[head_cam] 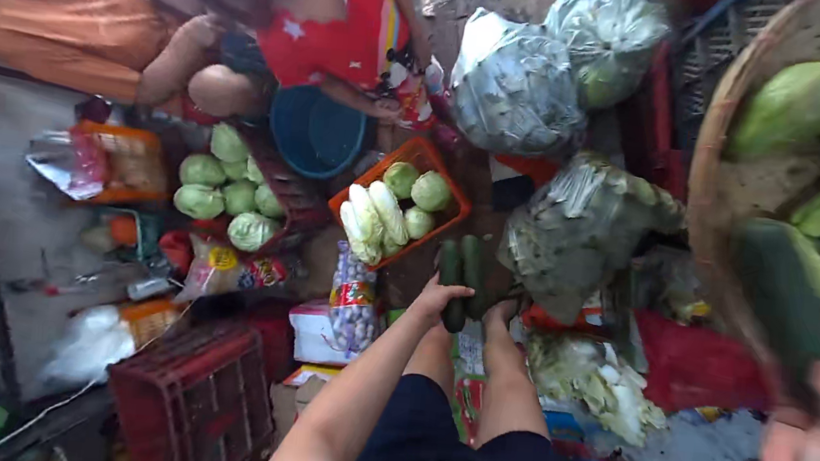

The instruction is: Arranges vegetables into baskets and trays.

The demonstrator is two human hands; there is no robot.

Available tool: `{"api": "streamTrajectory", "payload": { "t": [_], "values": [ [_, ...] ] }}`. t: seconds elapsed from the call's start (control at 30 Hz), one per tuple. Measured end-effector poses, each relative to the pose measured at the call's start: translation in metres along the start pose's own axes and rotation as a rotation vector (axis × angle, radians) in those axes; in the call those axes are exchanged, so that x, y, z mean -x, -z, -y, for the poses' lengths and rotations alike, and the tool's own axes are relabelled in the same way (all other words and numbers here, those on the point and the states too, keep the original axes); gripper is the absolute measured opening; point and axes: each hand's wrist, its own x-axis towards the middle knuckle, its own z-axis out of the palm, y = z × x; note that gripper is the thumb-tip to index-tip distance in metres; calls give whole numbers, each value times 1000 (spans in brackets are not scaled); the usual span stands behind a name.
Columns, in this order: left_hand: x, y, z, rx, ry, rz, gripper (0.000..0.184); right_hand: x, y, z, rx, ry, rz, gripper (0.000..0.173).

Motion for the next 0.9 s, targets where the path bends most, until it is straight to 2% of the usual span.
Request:
{"api": "streamTrajectory", "payload": {
  "t": [0.07, 0.13, 0.2, 0.27, 0.37, 0.5, 0.63, 0.73, 0.8, 0.83, 0.9],
  "values": [
    [-33, 31, -1, 0, -1, -160, 80, 15, -61, -12, -43, -317, 205, 20],
    [-69, 60, -10, -49, -10, -282, 88, 22, -128, -33, -20, -584, 325, 30],
    [-110, 88, -19, -88, -5, -385, 96, 25, -193, -64, 31, -725, 456, 37],
    [-147, 110, -30, -76, -23, -474, 100, 30, -260, -94, 84, -757, 569, 38],
    [-199, 137, -43, -87, -66, -566, 100, 37, -358, -132, 143, -651, 701, 38],
    [-254, 163, -44, -163, -211, -601, 97, 27, -478, -185, 396, -350, 866, 44],
    [-279, 175, -42, -344, -265, -625, 89, 17, -567, -222, 578, -207, 907, 46],
    [-279, 177, -31, -383, -380, -587, 80, 13, -597, -248, 613, -113, 990, 51],
    [-258, 180, -20, -429, -512, -531, 75, 14, -605, -261, 762, 19, 1050, 52],
    [-243, 185, -10, -445, -626, -538, 70, 17, -605, -267, 847, 92, 1066, 51],
    [-210, 208, 10, -437, -906, -668, 52, 25, -600, -274, 953, 223, 1083, 47]
  ]
}}
